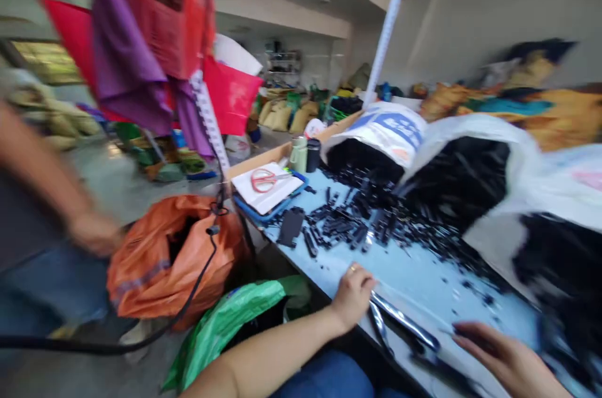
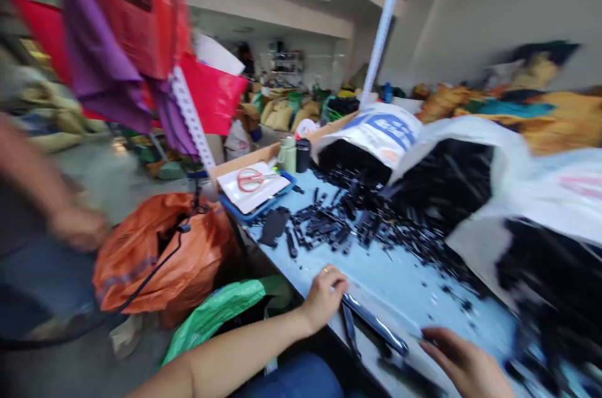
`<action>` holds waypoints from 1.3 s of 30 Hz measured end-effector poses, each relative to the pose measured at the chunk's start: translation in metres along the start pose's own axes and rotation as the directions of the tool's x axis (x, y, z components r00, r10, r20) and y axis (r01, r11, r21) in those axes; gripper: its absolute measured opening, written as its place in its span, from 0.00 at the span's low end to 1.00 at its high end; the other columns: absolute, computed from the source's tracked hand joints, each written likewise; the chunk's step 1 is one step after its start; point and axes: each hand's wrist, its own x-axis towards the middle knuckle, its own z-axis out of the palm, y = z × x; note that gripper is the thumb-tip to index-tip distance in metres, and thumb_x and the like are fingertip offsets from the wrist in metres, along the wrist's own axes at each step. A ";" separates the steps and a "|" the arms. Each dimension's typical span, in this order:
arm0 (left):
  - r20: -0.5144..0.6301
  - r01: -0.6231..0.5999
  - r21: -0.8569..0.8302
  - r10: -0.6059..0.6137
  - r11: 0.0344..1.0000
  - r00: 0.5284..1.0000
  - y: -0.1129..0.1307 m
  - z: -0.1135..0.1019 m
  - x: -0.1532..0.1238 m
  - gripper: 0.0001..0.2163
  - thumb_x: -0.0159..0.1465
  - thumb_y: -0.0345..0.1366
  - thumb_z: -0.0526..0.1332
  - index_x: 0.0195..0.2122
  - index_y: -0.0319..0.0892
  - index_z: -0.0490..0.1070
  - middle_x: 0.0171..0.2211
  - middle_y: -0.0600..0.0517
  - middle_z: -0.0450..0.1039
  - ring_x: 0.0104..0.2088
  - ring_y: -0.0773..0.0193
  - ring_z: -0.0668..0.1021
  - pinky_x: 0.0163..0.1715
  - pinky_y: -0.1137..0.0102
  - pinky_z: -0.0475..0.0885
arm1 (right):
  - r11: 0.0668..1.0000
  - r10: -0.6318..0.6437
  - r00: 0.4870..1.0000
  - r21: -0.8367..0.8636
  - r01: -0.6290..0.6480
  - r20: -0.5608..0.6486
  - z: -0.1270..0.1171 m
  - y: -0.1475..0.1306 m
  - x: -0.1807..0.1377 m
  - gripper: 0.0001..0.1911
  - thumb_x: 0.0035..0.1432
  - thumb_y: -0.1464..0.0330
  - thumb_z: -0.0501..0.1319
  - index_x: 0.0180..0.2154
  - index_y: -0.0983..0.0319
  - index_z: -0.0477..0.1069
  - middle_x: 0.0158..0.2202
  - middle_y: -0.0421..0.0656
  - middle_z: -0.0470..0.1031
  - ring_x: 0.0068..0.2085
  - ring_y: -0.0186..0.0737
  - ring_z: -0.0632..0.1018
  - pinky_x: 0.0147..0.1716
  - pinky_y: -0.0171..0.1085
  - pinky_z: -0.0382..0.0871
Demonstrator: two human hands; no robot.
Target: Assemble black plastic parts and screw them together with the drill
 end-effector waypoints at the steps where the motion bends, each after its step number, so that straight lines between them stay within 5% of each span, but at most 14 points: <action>1: 0.027 -0.035 0.017 0.034 0.999 0.999 0.001 0.000 -0.001 0.05 0.61 0.31 0.56 0.33 0.40 0.71 0.32 0.48 0.69 0.37 0.62 0.72 0.39 0.66 0.70 | 0.999 0.023 0.998 0.042 -0.025 0.052 -0.002 -0.007 -0.008 0.18 0.52 0.50 0.54 0.35 0.52 0.73 0.36 0.46 0.77 0.37 0.50 0.77 0.36 0.44 0.71; 8: 0.260 -0.342 0.252 0.277 0.905 0.925 -0.009 -0.004 -0.009 0.11 0.66 0.34 0.50 0.42 0.43 0.71 0.40 0.47 0.73 0.44 0.60 0.73 0.47 0.61 0.68 | 0.998 0.026 0.992 0.061 -0.034 0.125 -0.019 -0.049 -0.010 0.15 0.55 0.59 0.53 0.36 0.60 0.73 0.34 0.45 0.77 0.35 0.44 0.76 0.37 0.38 0.68; 14: 0.432 -0.481 0.236 0.352 0.844 0.830 -0.026 -0.009 -0.005 0.14 0.67 0.33 0.46 0.47 0.40 0.68 0.42 0.46 0.74 0.44 0.60 0.75 0.44 0.62 0.71 | 0.999 0.011 0.990 0.041 -0.017 0.141 -0.022 -0.055 -0.012 0.13 0.54 0.63 0.55 0.36 0.61 0.74 0.33 0.44 0.77 0.33 0.40 0.76 0.34 0.35 0.66; 19: 0.432 -0.504 0.235 0.375 0.831 0.820 -0.026 -0.010 -0.003 0.14 0.67 0.32 0.46 0.47 0.41 0.69 0.43 0.46 0.74 0.44 0.60 0.75 0.45 0.61 0.71 | 0.998 -0.050 0.987 0.043 0.044 0.153 -0.030 -0.066 -0.007 0.10 0.53 0.66 0.57 0.35 0.61 0.75 0.32 0.43 0.77 0.33 0.38 0.76 0.34 0.33 0.66; 31: 0.304 -0.628 0.210 0.561 0.749 0.770 -0.037 -0.005 -0.003 0.11 0.65 0.28 0.50 0.46 0.37 0.68 0.40 0.45 0.75 0.40 0.60 0.76 0.39 0.64 0.72 | 0.922 -0.030 0.961 -0.363 0.133 0.274 -0.021 -0.086 0.004 0.09 0.51 0.75 0.58 0.33 0.63 0.75 0.31 0.48 0.77 0.35 0.44 0.77 0.33 0.34 0.64; 35: 0.324 -0.614 0.260 0.531 0.745 0.783 -0.028 -0.010 -0.004 0.11 0.64 0.28 0.51 0.46 0.37 0.67 0.41 0.44 0.73 0.42 0.59 0.75 0.42 0.63 0.70 | 0.945 -0.031 0.983 -0.314 0.087 0.179 -0.009 -0.075 -0.007 0.10 0.55 0.71 0.57 0.39 0.62 0.72 0.30 0.46 0.76 0.34 0.43 0.77 0.31 0.34 0.66; 39: 0.474 -0.632 0.285 0.467 0.720 0.746 0.007 -0.001 -0.007 0.15 0.63 0.34 0.54 0.50 0.39 0.64 0.47 0.43 0.69 0.51 0.52 0.68 0.52 0.52 0.60 | 0.971 -0.233 0.963 -0.081 0.224 -0.136 0.025 -0.048 -0.032 0.14 0.62 0.67 0.51 0.46 0.60 0.69 0.41 0.47 0.75 0.42 0.40 0.76 0.41 0.37 0.69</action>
